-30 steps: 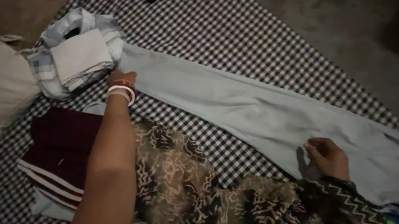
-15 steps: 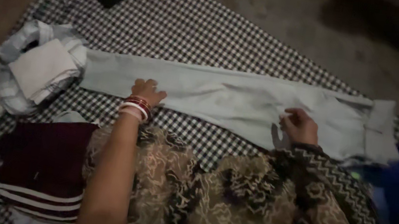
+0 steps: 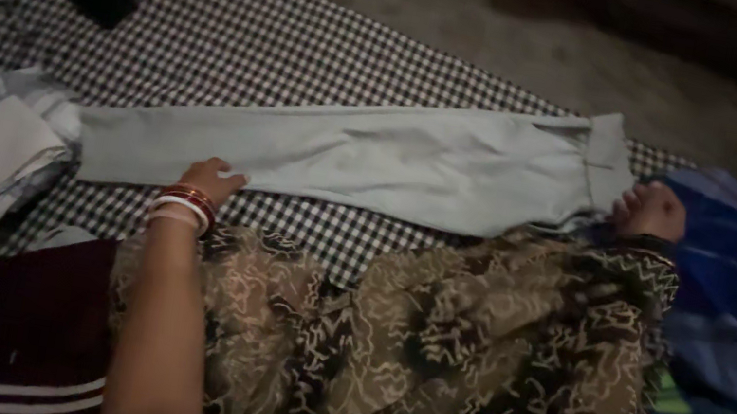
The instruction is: The person folds a pair of light-colored trousers on a checkered mat, smoothing and aligning the legs before folding them into a compact rectangle. They then pick up a small folded cloth and place it on the mat.
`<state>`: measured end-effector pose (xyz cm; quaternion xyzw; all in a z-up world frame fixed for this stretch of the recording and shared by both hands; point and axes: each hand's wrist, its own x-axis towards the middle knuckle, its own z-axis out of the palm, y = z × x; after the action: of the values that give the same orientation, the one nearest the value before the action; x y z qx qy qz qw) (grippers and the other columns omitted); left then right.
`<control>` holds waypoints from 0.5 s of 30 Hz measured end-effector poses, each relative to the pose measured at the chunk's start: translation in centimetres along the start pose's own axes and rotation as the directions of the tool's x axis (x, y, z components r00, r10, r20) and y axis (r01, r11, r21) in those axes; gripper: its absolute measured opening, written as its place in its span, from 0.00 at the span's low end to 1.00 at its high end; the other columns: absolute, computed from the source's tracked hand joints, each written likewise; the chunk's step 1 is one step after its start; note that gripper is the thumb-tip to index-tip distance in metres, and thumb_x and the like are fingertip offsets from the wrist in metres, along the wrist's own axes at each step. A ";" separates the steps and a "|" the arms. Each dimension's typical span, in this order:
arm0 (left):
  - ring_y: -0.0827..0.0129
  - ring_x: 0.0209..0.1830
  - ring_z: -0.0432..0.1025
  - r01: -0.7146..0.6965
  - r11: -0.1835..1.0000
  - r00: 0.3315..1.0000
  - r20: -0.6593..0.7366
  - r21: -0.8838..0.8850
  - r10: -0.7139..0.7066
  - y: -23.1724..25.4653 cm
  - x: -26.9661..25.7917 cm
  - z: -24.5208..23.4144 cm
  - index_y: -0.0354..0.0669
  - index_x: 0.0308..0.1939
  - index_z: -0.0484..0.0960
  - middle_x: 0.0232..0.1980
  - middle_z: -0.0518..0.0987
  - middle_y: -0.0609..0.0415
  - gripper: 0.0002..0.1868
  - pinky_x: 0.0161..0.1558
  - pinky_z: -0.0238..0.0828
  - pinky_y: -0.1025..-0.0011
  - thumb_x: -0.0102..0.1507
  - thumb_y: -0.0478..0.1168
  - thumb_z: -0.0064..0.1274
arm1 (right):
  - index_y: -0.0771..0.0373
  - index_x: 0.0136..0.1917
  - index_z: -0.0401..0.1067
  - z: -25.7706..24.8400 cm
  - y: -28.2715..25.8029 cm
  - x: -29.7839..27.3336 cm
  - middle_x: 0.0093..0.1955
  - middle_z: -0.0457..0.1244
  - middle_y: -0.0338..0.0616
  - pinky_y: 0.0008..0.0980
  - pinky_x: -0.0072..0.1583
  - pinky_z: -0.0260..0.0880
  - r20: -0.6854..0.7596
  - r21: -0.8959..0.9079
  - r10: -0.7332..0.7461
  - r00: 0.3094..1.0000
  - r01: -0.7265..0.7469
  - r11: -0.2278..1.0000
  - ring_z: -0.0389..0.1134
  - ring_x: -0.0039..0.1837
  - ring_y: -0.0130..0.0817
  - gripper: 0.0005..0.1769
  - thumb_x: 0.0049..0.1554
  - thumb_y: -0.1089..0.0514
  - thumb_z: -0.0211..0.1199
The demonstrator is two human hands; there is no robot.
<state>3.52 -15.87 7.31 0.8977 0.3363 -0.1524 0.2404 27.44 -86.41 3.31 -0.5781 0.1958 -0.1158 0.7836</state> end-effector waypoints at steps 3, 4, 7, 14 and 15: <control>0.41 0.67 0.69 0.020 1.000 0.999 0.028 0.004 -0.020 1.1 -0.1 -0.2 0.44 0.66 0.77 0.69 0.73 0.36 0.36 0.67 0.67 0.49 0.59 0.59 0.60 | 0.56 0.67 0.65 -3.6 0.0 -0.9 0.45 0.61 0.40 0.45 0.55 0.72 -0.034 0.369 0.309 0.951 -0.275 0.888 0.64 0.46 0.37 0.28 0.63 0.40 0.66; 0.40 0.67 0.69 0.044 0.999 0.998 0.042 0.004 -0.044 1.6 -0.2 -0.1 0.45 0.66 0.77 0.69 0.71 0.37 0.35 0.66 0.67 0.48 0.60 0.59 0.59 | 0.55 0.67 0.65 -4.3 -0.4 -1.5 0.44 0.60 0.40 0.46 0.56 0.71 -0.050 0.398 0.409 0.911 -0.357 0.845 0.62 0.45 0.38 0.30 0.62 0.37 0.66; 0.41 0.67 0.68 0.033 0.999 0.999 0.041 0.017 -0.033 2.3 -0.2 0.0 0.44 0.65 0.77 0.69 0.71 0.36 0.36 0.66 0.66 0.49 0.59 0.59 0.59 | 0.52 0.68 0.62 -2.7 -2.1 -2.4 0.51 0.59 0.44 0.48 0.61 0.70 -0.167 0.279 0.620 0.766 -0.567 0.775 0.63 0.52 0.42 0.31 0.60 0.35 0.66; 0.43 0.69 0.68 -0.060 0.995 0.997 0.047 0.084 0.056 2.0 -0.1 0.4 0.41 0.65 0.78 0.70 0.73 0.39 0.37 0.69 0.64 0.52 0.59 0.60 0.59 | 0.58 0.68 0.68 3.5 -5.0 -3.6 0.57 0.62 0.47 0.48 0.62 0.66 -0.060 -0.295 0.503 0.862 -0.497 0.816 0.63 0.56 0.43 0.27 0.63 0.40 0.63; 0.43 0.69 0.68 -0.054 0.995 0.998 0.047 0.087 0.050 2.0 -0.1 0.4 0.41 0.65 0.78 0.69 0.74 0.38 0.36 0.69 0.64 0.52 0.60 0.60 0.59 | 0.58 0.68 0.70 4.2 -5.4 -3.6 0.58 0.63 0.48 0.47 0.62 0.66 -0.041 -0.441 0.432 0.901 -0.405 0.801 0.63 0.57 0.43 0.27 0.63 0.40 0.62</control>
<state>4.79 -17.44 7.69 0.9123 0.3001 -0.1809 0.2120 26.30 -82.98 10.11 -0.6852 0.3153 0.1248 0.6446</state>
